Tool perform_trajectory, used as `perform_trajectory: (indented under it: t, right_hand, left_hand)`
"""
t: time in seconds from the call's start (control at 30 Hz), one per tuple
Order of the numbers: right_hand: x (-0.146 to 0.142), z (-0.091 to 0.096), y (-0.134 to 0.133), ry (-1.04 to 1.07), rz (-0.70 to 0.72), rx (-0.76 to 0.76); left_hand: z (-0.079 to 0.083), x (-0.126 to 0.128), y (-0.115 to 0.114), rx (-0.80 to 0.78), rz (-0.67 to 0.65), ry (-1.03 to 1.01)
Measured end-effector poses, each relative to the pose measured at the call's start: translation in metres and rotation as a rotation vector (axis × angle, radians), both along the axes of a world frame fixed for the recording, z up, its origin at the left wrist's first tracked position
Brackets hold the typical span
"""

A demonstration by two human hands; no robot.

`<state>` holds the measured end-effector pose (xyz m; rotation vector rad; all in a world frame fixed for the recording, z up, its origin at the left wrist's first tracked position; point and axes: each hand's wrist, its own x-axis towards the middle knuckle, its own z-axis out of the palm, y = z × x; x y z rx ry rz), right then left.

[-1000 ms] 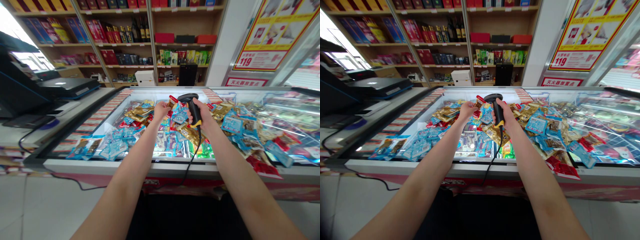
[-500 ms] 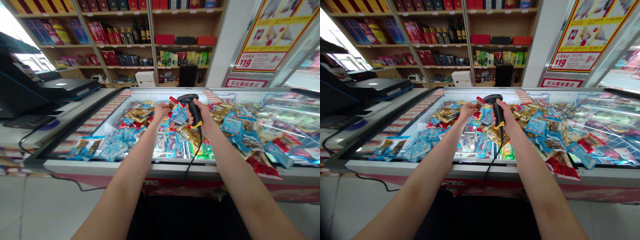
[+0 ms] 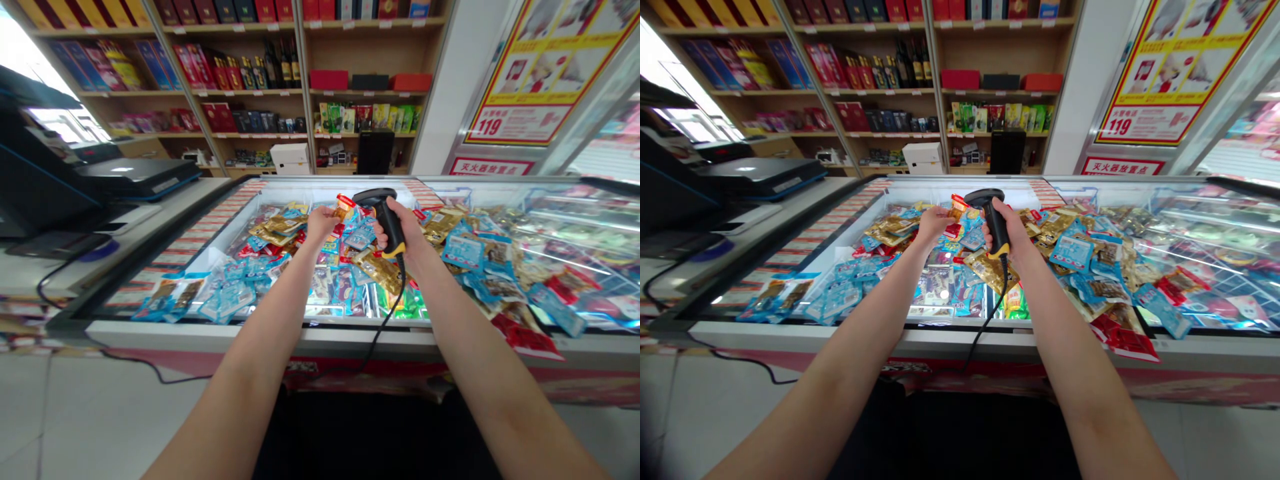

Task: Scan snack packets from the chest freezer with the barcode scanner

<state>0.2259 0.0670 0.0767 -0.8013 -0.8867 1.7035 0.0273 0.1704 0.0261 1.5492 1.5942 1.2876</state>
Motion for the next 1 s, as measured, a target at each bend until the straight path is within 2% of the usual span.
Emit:
perform_trajectory:
  t: [0.4, 0.57, 0.67, 0.8, 0.9, 1.0]
  right_hand:
    - [0.001, 0.001, 0.0, -0.028, 0.009, -0.001]
    - [0.004, 0.004, -0.001, 0.012, -0.011, 0.015]
    - [0.005, 0.005, -0.003, 0.013, -0.027, 0.022]
    - [0.005, 0.005, -0.004, -0.002, -0.037, 0.03]
    - [0.004, 0.005, -0.003, -0.014, -0.039, 0.025]
    - [0.004, 0.005, -0.003, -0.035, -0.037, 0.021]
  left_hand:
    - [0.009, 0.002, -0.009, -0.015, 0.014, 0.038]
    - [0.022, -0.002, -0.016, 0.05, 0.094, 0.089]
    - [0.039, -0.017, -0.025, 0.115, 0.179, 0.13]
    - [0.064, -0.048, -0.04, 0.149, 0.372, 0.23]
    - [0.074, -0.069, -0.047, 0.052, 0.449, 0.339]
    - [0.071, -0.08, -0.048, -0.108, 0.452, 0.519]
